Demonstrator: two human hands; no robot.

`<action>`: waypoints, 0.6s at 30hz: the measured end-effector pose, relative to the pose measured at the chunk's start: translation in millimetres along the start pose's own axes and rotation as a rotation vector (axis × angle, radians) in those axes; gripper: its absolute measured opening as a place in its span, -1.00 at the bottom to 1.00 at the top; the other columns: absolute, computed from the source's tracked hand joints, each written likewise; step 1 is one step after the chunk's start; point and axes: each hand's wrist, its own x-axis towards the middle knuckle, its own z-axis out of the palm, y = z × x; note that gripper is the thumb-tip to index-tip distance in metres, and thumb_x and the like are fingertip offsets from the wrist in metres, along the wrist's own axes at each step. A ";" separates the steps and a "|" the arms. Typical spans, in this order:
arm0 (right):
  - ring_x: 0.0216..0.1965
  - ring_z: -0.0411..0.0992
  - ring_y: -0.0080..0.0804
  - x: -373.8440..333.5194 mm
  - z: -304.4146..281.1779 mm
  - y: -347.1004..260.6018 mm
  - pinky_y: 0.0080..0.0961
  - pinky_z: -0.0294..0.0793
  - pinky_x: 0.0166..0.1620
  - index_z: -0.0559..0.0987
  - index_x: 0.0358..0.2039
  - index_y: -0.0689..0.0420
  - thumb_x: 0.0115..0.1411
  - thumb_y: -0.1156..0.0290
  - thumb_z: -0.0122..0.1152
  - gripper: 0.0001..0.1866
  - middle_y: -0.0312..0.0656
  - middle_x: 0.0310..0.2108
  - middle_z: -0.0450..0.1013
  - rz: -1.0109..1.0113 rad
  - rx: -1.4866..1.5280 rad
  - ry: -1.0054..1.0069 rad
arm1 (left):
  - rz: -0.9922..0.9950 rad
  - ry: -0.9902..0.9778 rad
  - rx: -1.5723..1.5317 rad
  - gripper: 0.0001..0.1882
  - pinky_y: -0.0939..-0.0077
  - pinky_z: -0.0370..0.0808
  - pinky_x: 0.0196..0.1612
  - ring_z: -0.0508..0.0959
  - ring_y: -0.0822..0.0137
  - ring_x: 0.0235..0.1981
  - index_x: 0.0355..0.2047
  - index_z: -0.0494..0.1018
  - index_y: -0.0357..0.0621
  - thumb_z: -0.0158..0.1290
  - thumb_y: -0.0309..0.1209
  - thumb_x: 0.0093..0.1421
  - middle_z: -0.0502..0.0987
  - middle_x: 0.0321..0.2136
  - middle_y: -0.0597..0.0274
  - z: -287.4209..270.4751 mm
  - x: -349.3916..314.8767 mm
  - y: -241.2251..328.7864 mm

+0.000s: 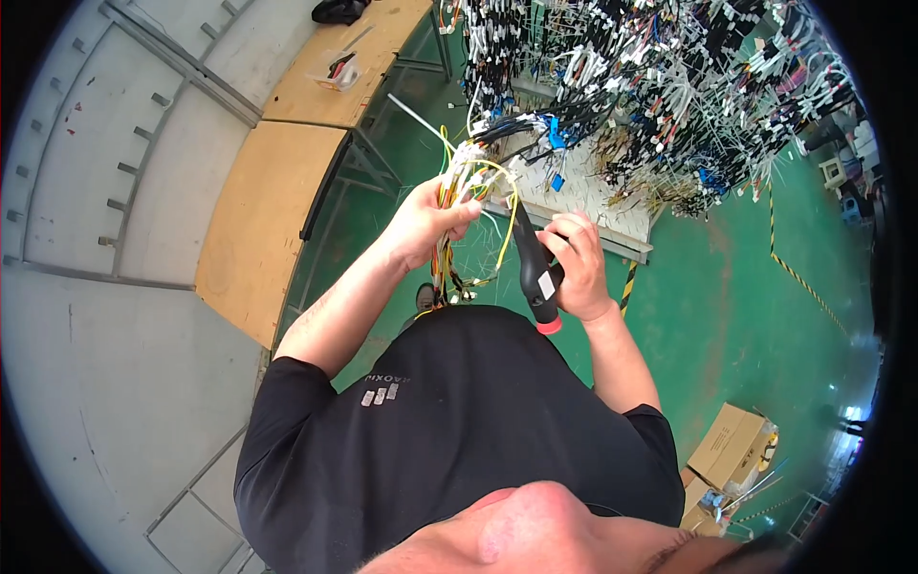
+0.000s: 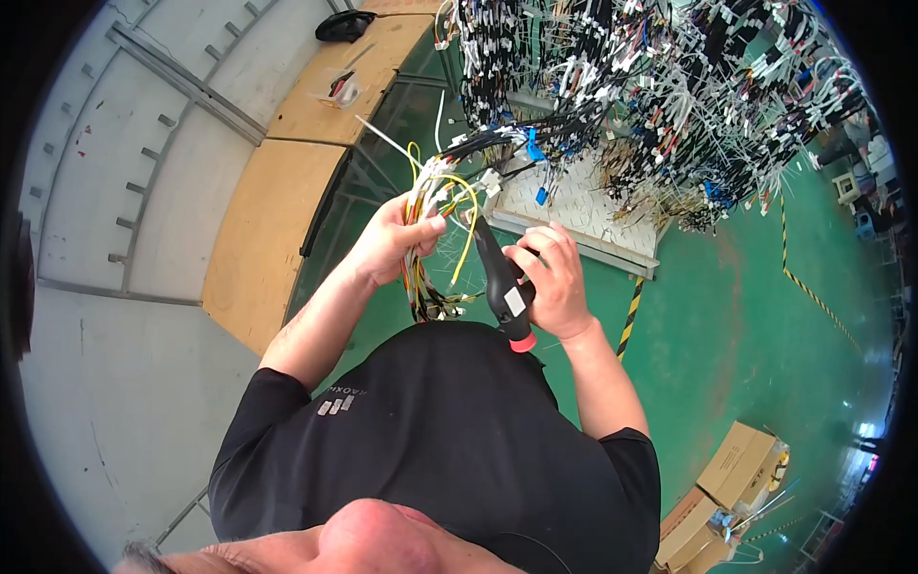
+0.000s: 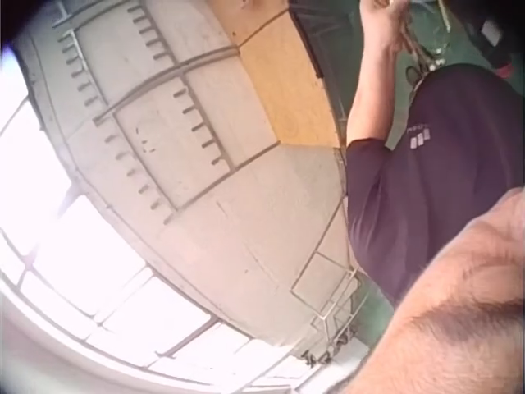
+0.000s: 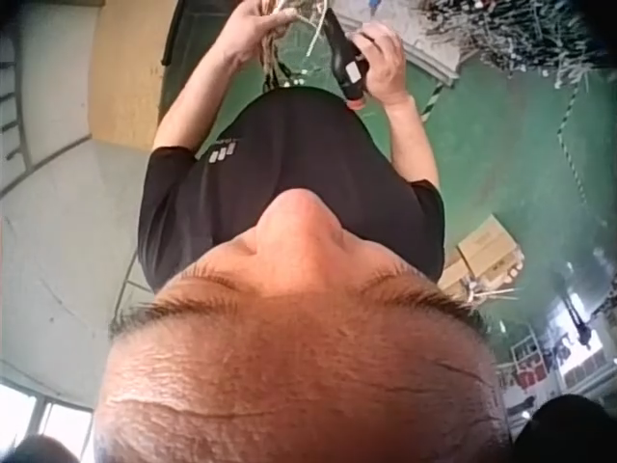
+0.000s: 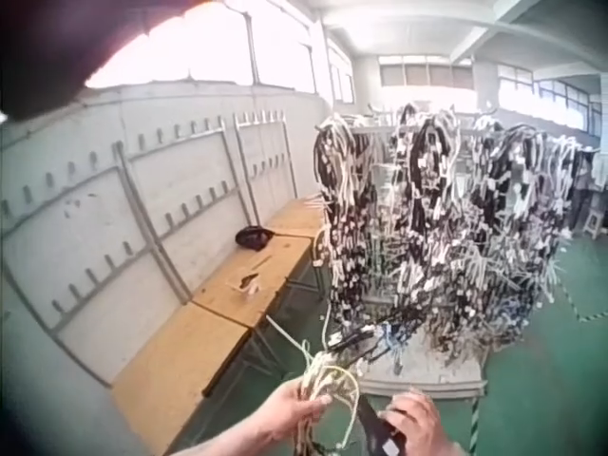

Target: Secure bundles of wires using a cable tie gun.

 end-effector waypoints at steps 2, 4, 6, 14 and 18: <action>0.06 0.55 0.03 -15.1 6.3 10.0 -0.05 0.53 0.22 0.62 0.02 0.15 -0.01 0.53 0.42 -0.51 -0.09 -0.03 0.55 0.082 0.212 -0.025 | -0.022 0.043 -0.026 -0.88 0.59 0.45 -0.42 0.53 0.52 -0.48 -0.11 0.48 -0.14 0.18 -0.41 0.44 0.62 -0.37 0.29 -0.6 -2.6 6.3; 0.11 0.58 -0.13 -33.3 7.1 17.3 -0.27 0.56 0.15 0.60 0.11 0.23 0.20 0.40 0.44 -0.53 -0.05 0.03 0.61 0.365 0.563 -0.231 | -0.066 0.062 -0.003 -0.88 0.59 0.50 -0.45 0.58 0.48 -0.51 -0.08 0.48 -0.16 0.11 -0.38 0.50 0.63 -0.39 0.25 -6.0 -2.0 14.9; 0.18 0.55 -0.23 -47.8 17.5 17.1 -0.29 0.53 0.20 0.55 0.24 0.22 0.27 0.37 0.38 -0.47 -0.07 0.08 0.60 0.693 1.175 -0.205 | -0.113 0.050 -0.158 -0.84 0.55 0.54 -0.54 0.59 0.40 -0.59 -0.06 0.51 -0.20 0.07 -0.37 0.51 0.62 -0.47 0.21 -13.6 -0.3 19.6; 0.23 0.50 -0.31 -47.2 75.4 38.8 -0.27 0.42 0.35 0.49 0.33 0.23 0.28 0.54 0.31 -0.42 -0.15 0.12 0.57 0.494 0.963 -0.173 | -0.299 -0.006 -0.335 -0.53 0.44 0.18 -0.68 0.26 0.38 -0.78 -0.45 0.41 -0.04 -0.01 0.00 0.53 0.32 -0.75 0.36 -33.6 -3.0 37.9; 0.16 0.57 -0.33 -35.7 84.7 36.5 -0.32 0.48 0.29 0.55 0.27 0.14 0.25 0.58 0.32 -0.45 -0.21 0.07 0.62 0.456 1.069 -0.166 | -0.234 -0.063 -0.451 -0.60 0.40 0.34 -0.57 0.37 0.32 -0.66 -0.36 0.39 -0.04 -0.09 -0.07 0.57 0.29 -0.75 0.36 -29.0 -7.8 37.4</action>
